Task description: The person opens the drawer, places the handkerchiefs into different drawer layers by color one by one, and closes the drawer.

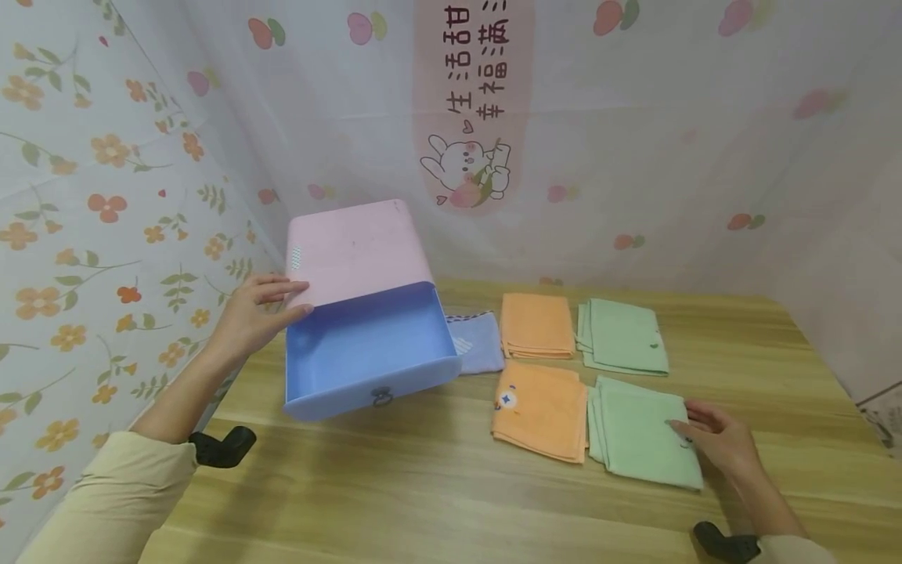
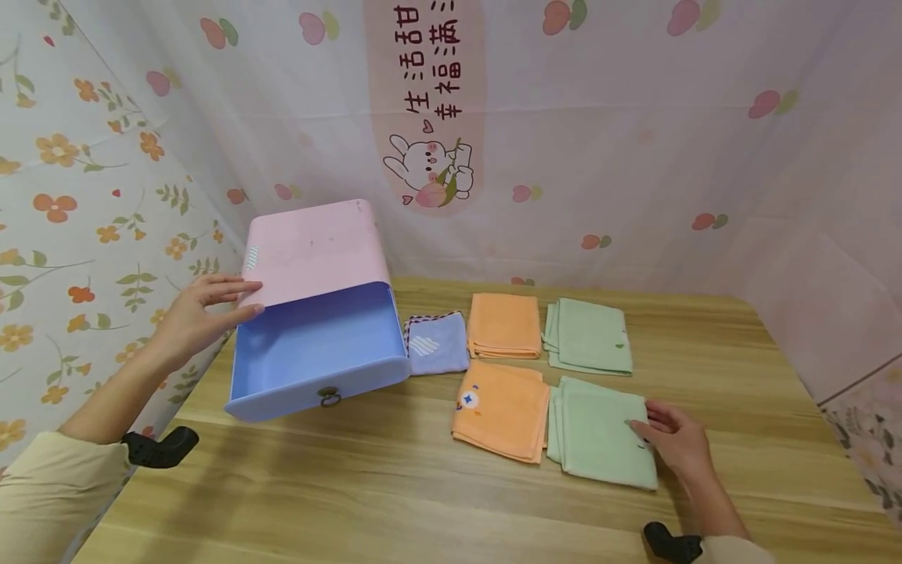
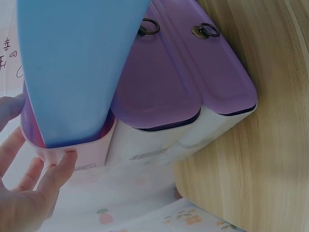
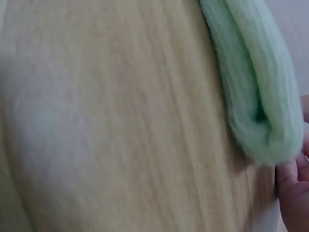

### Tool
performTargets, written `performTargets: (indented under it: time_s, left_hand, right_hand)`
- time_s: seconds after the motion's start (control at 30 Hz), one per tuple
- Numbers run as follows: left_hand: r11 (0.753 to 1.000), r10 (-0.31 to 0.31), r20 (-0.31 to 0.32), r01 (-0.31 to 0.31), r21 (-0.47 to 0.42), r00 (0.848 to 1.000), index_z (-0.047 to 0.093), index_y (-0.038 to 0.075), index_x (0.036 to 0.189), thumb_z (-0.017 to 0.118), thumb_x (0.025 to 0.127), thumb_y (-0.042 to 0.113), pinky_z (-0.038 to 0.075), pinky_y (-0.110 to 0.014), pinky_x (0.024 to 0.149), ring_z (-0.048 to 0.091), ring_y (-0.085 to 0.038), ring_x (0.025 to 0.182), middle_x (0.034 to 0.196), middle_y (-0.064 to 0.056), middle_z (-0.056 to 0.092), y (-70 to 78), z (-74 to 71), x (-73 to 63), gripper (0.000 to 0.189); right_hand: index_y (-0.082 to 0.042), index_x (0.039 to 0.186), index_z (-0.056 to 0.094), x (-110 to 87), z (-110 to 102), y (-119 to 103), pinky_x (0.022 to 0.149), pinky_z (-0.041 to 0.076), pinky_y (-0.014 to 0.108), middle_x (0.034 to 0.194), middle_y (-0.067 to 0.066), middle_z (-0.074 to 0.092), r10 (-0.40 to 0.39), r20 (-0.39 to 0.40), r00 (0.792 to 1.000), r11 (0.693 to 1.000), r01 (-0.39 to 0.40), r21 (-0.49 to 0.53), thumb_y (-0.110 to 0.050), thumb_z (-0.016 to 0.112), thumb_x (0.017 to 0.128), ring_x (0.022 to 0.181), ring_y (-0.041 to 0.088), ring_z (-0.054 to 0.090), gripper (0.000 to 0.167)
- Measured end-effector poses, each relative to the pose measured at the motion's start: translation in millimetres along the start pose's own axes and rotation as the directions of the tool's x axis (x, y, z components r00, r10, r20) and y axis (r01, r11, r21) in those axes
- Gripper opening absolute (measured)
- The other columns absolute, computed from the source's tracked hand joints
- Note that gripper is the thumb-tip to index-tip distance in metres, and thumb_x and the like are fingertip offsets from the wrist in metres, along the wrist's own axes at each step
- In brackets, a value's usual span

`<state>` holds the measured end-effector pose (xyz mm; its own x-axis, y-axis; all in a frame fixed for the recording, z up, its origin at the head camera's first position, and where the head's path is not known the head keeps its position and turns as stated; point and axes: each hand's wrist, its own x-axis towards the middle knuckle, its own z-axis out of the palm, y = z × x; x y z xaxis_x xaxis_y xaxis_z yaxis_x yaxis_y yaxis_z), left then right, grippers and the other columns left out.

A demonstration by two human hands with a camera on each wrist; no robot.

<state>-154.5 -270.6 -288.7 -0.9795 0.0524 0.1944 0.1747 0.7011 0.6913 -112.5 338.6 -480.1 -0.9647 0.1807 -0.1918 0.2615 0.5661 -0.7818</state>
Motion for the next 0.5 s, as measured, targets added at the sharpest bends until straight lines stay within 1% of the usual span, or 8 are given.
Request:
performTargets:
  time_s: [0.2,0.3,0.5]
  left_hand:
    - [1.000,-0.012,0.005,0.012,0.009,1.000,0.055,-0.002,0.118,0.063,0.083,0.029,0.041,-0.052,0.082,0.041,-0.043,0.109,0.123,-0.020,0.036,0.1,0.7,-0.3,0.047]
    - [1.000,-0.016,0.006,0.016,0.013,1.000,0.055,-0.002,0.118,0.063,0.083,0.029,0.041,-0.052,0.081,0.041,-0.043,0.109,0.123,-0.020,0.036,0.1,0.9,-0.3,0.047]
    - [1.000,-0.014,0.010,0.014,0.018,1.000,0.055,-0.002,0.118,0.062,0.083,0.029,0.041,-0.052,0.081,0.040,-0.043,0.109,0.123,-0.020,0.036,1.7,0.7,-1.1,0.047]
  right_hand:
    - [0.009,0.126,0.040,-2.8,3.4,-3.1,0.060,0.044,0.012,0.111,0.023,0.053,0.025,-0.021,0.999,1.000,-0.025,-0.018,-0.043,0.066,0.076,0.070,-0.014,0.043,0.077]
    - [0.010,0.125,0.041,-3.3,3.9,-5.5,0.058,0.043,0.013,0.108,0.022,0.055,0.034,-0.026,0.999,0.999,-0.035,-0.040,-0.044,0.066,0.076,0.070,-0.012,0.043,0.077]
    - [0.011,0.121,0.045,-2.7,3.8,-7.8,0.055,0.043,0.014,0.101,0.016,0.059,0.034,-0.033,0.999,0.998,-0.036,-0.060,-0.043,0.066,0.075,0.071,-0.005,0.046,0.074]
